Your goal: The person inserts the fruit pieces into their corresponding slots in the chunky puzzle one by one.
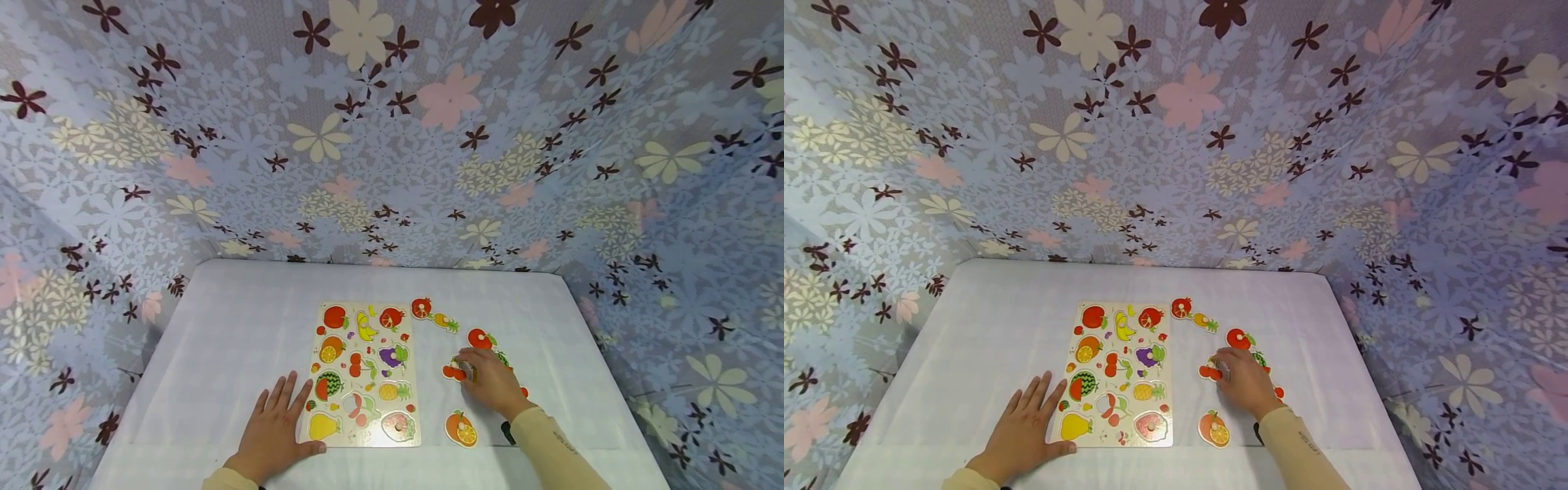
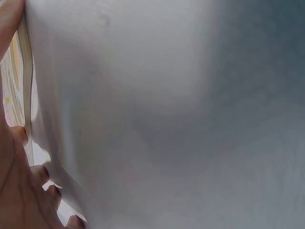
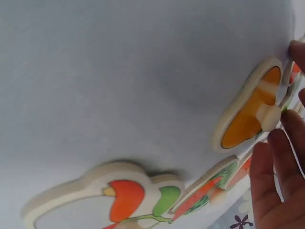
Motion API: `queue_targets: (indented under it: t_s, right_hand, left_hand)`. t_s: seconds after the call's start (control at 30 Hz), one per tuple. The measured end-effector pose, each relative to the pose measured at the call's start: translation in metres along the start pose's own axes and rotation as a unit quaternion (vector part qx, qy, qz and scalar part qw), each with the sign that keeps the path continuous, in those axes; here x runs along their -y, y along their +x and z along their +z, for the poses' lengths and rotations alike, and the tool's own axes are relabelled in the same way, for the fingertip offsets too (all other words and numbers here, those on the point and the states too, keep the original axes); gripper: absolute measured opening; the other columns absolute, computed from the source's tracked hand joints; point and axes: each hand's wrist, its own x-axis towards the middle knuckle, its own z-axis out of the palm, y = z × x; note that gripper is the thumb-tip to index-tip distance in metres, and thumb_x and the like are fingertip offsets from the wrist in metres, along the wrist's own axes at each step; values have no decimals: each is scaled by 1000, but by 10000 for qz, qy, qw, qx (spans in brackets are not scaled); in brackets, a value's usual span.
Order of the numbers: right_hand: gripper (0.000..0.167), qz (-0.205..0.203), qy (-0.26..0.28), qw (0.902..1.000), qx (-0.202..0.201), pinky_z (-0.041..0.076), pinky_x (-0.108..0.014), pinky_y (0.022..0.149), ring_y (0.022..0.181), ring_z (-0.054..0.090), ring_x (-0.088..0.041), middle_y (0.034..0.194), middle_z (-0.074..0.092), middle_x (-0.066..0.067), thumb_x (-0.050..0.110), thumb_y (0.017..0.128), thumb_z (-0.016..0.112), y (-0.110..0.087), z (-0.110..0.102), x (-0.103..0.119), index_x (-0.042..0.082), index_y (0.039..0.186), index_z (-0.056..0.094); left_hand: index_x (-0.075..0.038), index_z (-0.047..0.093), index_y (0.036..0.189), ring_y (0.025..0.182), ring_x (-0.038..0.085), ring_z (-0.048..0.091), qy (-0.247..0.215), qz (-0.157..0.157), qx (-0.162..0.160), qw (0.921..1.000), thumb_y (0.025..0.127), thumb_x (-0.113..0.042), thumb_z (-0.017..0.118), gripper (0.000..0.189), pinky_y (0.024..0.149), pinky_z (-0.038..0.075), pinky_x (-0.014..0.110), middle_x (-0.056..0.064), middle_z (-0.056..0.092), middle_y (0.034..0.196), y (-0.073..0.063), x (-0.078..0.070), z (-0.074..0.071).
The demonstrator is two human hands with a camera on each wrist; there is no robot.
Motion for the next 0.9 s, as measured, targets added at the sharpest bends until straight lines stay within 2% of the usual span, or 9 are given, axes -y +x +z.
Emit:
queue_targets:
  t_s: [0.13, 0.23, 0.4, 0.53, 0.63, 0.9]
  right_hand:
    - [41, -45, -101, 9997, 231, 47, -50, 100, 125, 54, -28, 132, 61, -2, 13, 79, 83, 1, 1, -5, 17, 119, 72]
    - [42, -8, -85, 9996, 258, 47, -50, 100, 123, 55, -28, 130, 62, -2, 16, 79, 84, 2, 2, -5, 17, 119, 72]
    - [43, -12, -93, 9997, 239, 51, -48, 95, 115, 59, -26, 125, 61, -2, 20, 77, 86, 3, 5, 4, 17, 118, 71]
    - [46, 36, -120, 9994, 324, 52, -46, 93, 112, 60, -25, 124, 60, -1, 24, 77, 87, 3, 7, 14, 18, 119, 70]
    - [47, 57, -98, 9992, 387, 51, -45, 96, 114, 59, -24, 126, 60, 0, 25, 77, 87, 4, 7, 19, 19, 120, 69]
    - [50, -30, -293, 9986, 446, 50, -47, 98, 120, 57, -26, 130, 61, -1, 31, 77, 87, 6, 7, 22, 20, 122, 69]
  left_hand:
    - [-17, 33, 157, 146, 40, 22, -25, -5, 10, 10000, 66, -92, 54, 119, 115, 19, 61, 18, 19, 163, 0, 0, 0]
    - [-18, 33, 157, 146, 40, 21, -27, -3, 8, 10000, 66, -92, 54, 120, 115, 19, 61, 18, 19, 163, 0, 0, 1]
    - [-17, 34, 157, 146, 40, 22, 1, 9, -46, 10000, 67, -91, 55, 119, 114, 20, 61, 18, 20, 162, 0, 0, 0]
    - [-14, 35, 156, 145, 41, 23, -179, 69, -135, 9997, 68, -87, 59, 117, 114, 19, 62, 20, 22, 161, -1, 1, -1]
    - [-13, 36, 156, 145, 42, 23, -262, 91, -167, 9995, 68, -87, 60, 117, 114, 19, 63, 21, 23, 161, -1, 1, 0]
    - [-15, 37, 155, 144, 41, 25, -93, 79, -294, 9995, 66, -88, 60, 118, 113, 21, 62, 20, 24, 161, -1, 3, 5]
